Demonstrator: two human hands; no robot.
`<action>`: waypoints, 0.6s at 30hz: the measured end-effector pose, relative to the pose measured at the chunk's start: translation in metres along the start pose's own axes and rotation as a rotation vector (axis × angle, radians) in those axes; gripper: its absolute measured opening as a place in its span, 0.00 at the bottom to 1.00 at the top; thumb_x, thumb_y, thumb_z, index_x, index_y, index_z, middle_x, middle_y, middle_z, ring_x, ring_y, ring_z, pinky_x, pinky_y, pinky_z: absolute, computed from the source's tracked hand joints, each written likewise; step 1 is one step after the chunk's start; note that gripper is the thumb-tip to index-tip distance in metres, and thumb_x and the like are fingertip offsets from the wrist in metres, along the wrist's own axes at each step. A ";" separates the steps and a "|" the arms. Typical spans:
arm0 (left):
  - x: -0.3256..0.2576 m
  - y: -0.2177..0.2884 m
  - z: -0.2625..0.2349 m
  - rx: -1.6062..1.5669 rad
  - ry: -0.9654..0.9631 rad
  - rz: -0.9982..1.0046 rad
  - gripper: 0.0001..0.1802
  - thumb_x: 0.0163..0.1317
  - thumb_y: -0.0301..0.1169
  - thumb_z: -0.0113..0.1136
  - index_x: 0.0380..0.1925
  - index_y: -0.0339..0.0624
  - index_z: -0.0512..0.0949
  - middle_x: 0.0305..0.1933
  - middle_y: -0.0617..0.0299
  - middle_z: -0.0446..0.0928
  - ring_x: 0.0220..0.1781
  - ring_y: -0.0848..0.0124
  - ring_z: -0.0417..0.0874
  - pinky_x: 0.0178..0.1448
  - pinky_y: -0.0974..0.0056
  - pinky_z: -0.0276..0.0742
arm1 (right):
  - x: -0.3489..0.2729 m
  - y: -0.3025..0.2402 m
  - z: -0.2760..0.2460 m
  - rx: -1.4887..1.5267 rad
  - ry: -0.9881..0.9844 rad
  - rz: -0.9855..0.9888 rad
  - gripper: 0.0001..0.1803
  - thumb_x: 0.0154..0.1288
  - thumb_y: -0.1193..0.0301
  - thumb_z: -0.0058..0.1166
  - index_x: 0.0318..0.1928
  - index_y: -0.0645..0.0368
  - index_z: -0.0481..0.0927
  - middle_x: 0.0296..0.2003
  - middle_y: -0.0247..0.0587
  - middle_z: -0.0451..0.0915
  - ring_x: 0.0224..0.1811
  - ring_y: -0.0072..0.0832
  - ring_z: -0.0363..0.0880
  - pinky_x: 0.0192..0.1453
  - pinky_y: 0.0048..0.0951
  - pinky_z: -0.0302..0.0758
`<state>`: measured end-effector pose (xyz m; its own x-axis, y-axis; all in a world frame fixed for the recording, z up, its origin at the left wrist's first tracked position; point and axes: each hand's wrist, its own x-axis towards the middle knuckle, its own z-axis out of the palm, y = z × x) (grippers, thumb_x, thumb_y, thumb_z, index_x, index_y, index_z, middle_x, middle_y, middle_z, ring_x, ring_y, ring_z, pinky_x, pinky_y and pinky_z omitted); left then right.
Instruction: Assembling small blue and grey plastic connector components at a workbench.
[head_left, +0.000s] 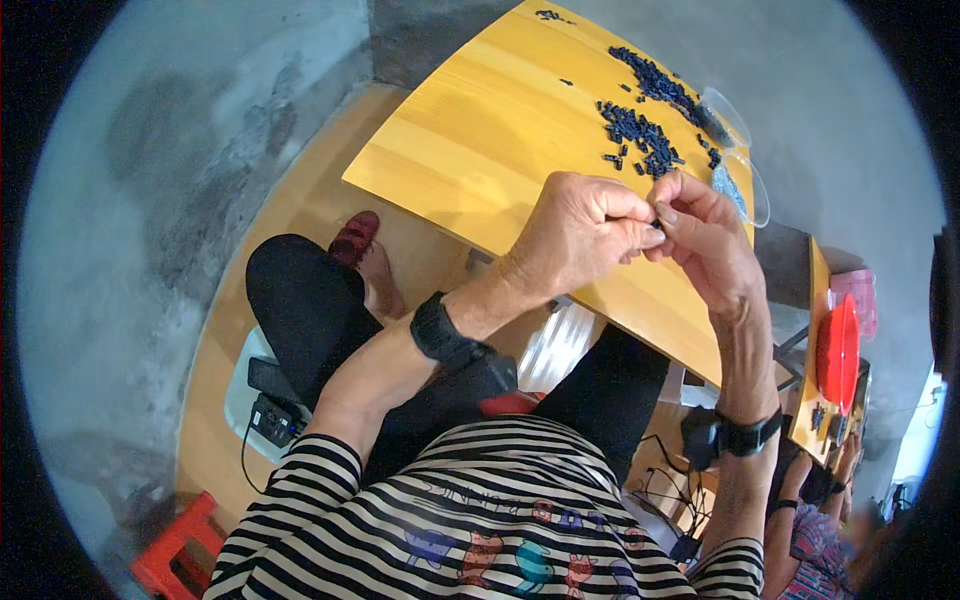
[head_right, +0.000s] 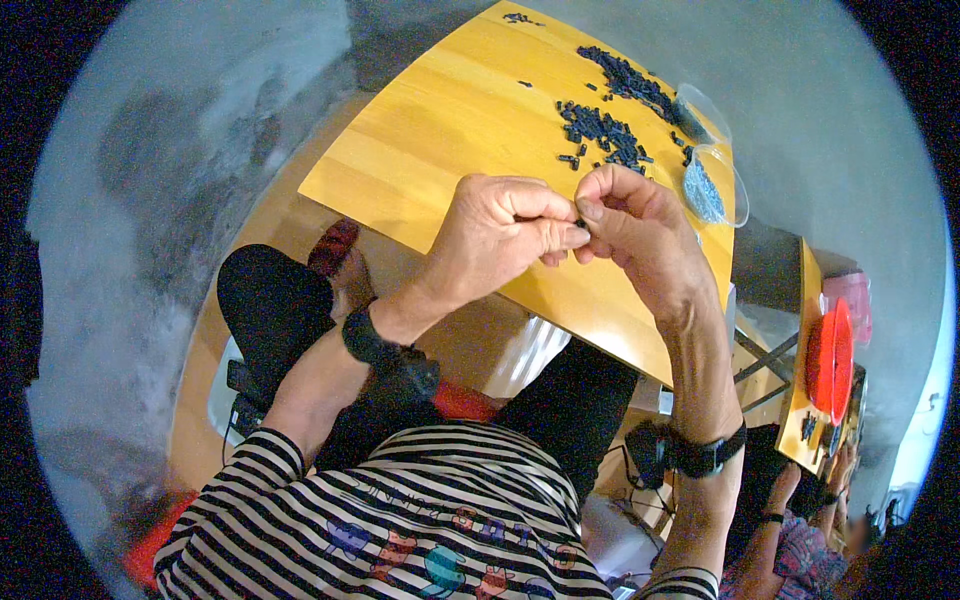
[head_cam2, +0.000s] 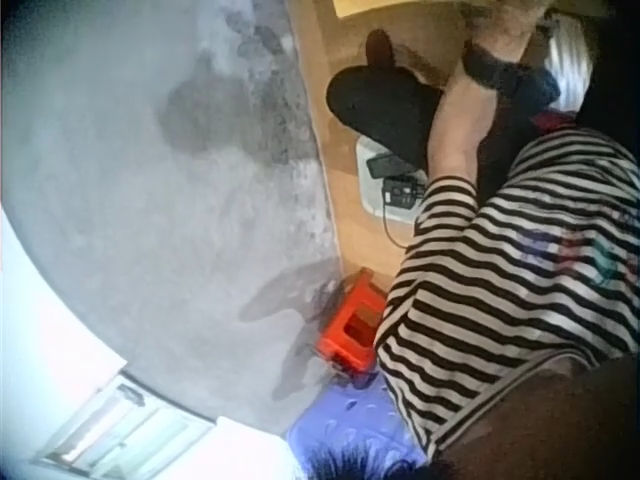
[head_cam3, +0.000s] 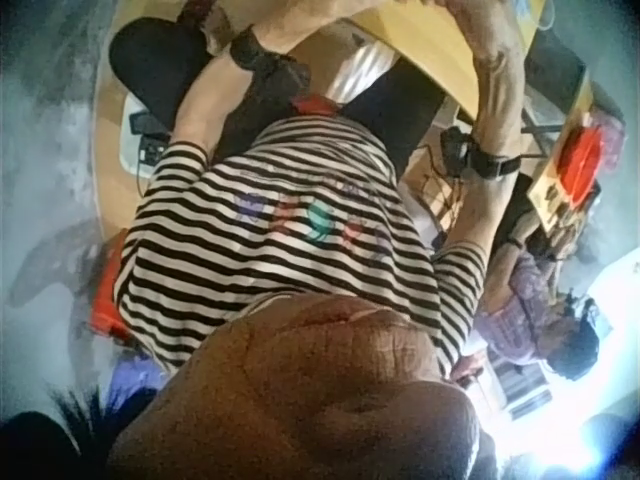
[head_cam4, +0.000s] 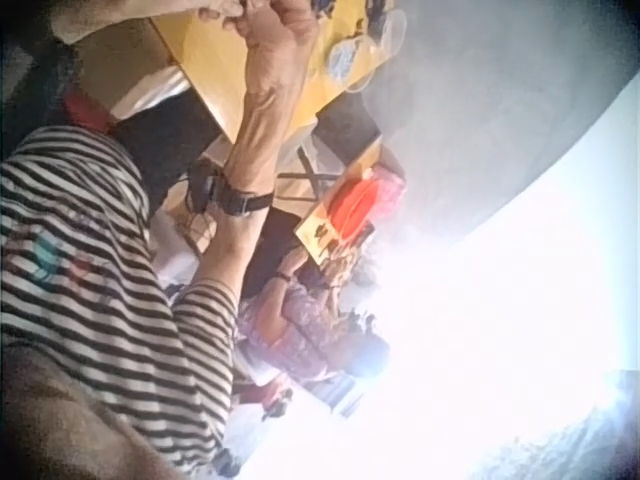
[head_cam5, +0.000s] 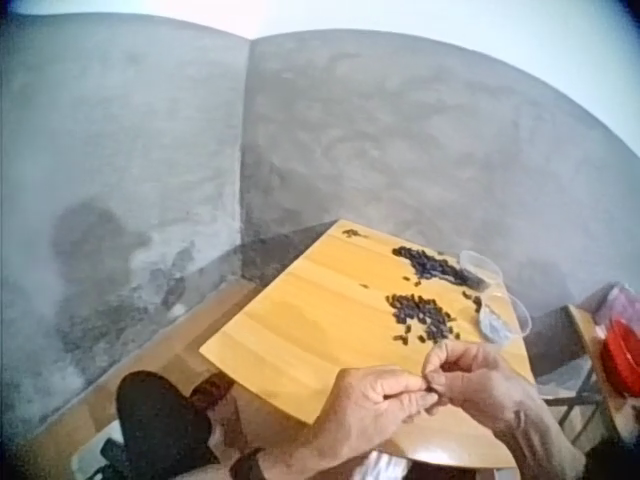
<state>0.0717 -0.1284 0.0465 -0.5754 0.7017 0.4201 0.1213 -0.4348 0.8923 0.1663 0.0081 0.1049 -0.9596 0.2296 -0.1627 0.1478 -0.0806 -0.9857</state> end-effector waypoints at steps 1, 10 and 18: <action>0.003 -0.009 0.000 0.001 -0.005 -0.003 0.03 0.55 0.24 0.63 0.26 0.35 0.82 0.22 0.61 0.80 0.23 0.78 0.78 0.27 0.73 0.74 | 0.003 0.004 -0.005 0.004 0.004 -0.001 0.05 0.62 0.71 0.56 0.35 0.57 0.76 0.30 0.29 0.76 0.30 0.18 0.75 0.34 0.19 0.73; 0.026 -0.076 0.003 0.369 -0.102 -0.032 0.05 0.51 0.28 0.65 0.24 0.37 0.82 0.19 0.60 0.79 0.20 0.77 0.76 0.24 0.70 0.70 | 0.033 0.052 -0.056 -0.297 0.114 0.036 0.06 0.61 0.70 0.58 0.35 0.58 0.77 0.29 0.29 0.77 0.28 0.17 0.73 0.32 0.19 0.70; 0.055 -0.092 0.013 0.671 -0.100 0.214 0.06 0.47 0.34 0.65 0.22 0.44 0.83 0.24 0.61 0.78 0.28 0.63 0.79 0.32 0.59 0.73 | 0.038 0.065 -0.080 -0.304 0.246 0.007 0.04 0.61 0.69 0.56 0.33 0.56 0.78 0.22 0.26 0.75 0.22 0.14 0.69 0.25 0.16 0.65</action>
<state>0.0398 -0.0425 -0.0107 -0.4106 0.7021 0.5817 0.7137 -0.1495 0.6843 0.1590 0.0889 0.0312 -0.8776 0.4589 -0.1389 0.2542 0.1996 -0.9463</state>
